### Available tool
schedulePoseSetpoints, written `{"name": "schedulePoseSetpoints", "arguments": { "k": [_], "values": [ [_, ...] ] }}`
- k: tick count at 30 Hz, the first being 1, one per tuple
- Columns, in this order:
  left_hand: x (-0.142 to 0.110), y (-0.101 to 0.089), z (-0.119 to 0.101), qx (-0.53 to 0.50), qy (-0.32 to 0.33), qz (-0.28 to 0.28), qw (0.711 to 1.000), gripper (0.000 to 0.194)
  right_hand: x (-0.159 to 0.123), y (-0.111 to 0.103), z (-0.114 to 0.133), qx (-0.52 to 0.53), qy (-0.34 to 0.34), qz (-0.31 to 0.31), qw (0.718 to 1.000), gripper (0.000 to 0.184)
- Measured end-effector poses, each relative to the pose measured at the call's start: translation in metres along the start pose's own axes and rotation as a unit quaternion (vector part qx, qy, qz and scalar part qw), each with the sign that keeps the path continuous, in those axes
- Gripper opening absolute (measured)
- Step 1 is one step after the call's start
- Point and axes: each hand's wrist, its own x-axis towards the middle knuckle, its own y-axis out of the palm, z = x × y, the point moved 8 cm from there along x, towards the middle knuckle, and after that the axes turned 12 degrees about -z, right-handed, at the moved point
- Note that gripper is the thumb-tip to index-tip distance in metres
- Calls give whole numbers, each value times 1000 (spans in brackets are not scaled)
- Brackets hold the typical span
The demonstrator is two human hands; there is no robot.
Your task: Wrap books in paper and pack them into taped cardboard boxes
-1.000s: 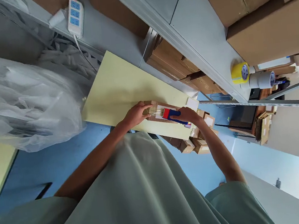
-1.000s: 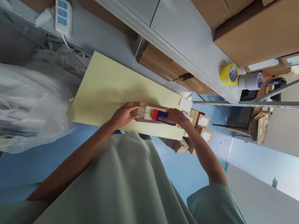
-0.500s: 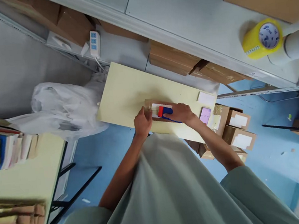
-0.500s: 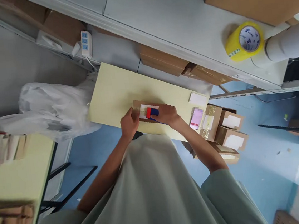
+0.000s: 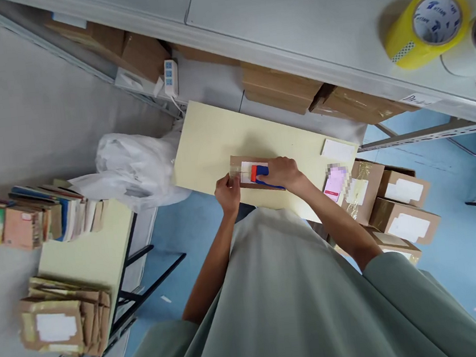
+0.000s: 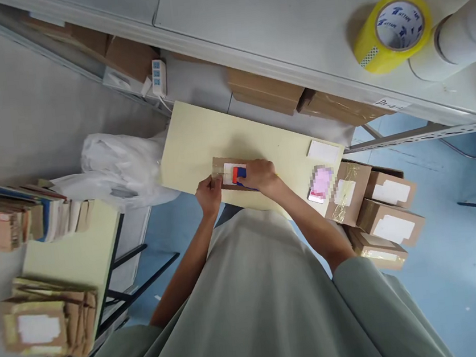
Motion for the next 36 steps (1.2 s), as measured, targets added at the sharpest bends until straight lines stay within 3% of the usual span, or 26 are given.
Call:
{"name": "schedulePoseSetpoints", "arguments": {
  "k": [6,12,19,22,28,30,32,36],
  "values": [
    [-1,15,6,-9,-34,20,999,18,3,3,0,6,-8,-1,1000,52],
    [-10,22,-2,-51,-47,-20,997,52,-2,1,1,4,-8,6,1000,51],
    [-14,33,11,-100,-107,-35,989,44,-11,-3,9,-5,-6,10,1000,50],
    [-11,40,13,-102,-108,-41,988,42,-24,-10,-18,-4,12,4,1000,50],
    [-6,44,14,-99,-106,-39,989,43,-74,-24,-136,-16,118,30,992,71],
    [-5,47,12,-110,-103,-26,988,43,-82,-22,-159,-18,139,37,989,73],
    [-5,49,10,-115,-97,-19,988,42,-80,-14,-166,-17,142,41,989,72],
    [-5,43,9,-102,-85,-30,991,43,-64,5,-154,-19,147,28,989,67]
  ]
}}
